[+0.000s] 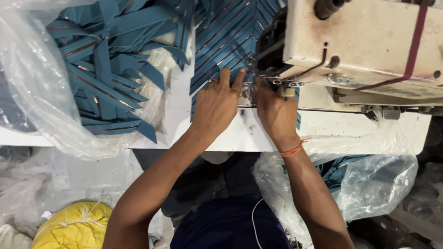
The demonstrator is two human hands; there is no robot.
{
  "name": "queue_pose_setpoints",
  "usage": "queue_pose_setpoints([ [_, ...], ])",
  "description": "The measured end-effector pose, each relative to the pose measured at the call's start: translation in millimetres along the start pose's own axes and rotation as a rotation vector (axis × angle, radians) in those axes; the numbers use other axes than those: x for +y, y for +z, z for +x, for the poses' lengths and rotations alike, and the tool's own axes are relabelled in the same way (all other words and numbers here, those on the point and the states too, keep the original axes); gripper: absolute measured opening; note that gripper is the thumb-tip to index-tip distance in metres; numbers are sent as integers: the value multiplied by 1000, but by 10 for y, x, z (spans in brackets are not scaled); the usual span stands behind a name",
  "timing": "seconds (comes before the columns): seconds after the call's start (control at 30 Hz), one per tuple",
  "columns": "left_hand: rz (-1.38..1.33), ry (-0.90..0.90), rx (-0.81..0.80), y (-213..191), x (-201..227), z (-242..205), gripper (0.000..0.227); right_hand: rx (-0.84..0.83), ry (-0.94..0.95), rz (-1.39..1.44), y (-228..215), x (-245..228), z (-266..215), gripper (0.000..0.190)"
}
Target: Stitching blue fabric pieces using an industrial sewing machine.
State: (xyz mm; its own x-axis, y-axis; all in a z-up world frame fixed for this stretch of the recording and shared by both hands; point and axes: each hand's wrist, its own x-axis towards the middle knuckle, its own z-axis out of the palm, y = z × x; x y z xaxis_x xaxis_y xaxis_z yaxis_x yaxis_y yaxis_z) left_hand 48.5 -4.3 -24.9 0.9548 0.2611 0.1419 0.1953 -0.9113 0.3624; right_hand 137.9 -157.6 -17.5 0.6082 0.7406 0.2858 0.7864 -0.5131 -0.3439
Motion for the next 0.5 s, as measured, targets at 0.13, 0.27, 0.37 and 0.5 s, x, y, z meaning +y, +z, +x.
queue_pose_setpoints([
  [0.13,21,-3,29,76,-40,15,55,37,-42,-21,77,31,21,24],
  [0.27,18,3,82,85,-65,50,52,56,-12,-29,110,27,55,17],
  [0.37,-6,17,81,49,-118,58,42,56,-3,19,-119,-78,112,15],
  [0.5,131,51,224,-193,-467,69,43,141,64,63,-368,309,-360,20],
])
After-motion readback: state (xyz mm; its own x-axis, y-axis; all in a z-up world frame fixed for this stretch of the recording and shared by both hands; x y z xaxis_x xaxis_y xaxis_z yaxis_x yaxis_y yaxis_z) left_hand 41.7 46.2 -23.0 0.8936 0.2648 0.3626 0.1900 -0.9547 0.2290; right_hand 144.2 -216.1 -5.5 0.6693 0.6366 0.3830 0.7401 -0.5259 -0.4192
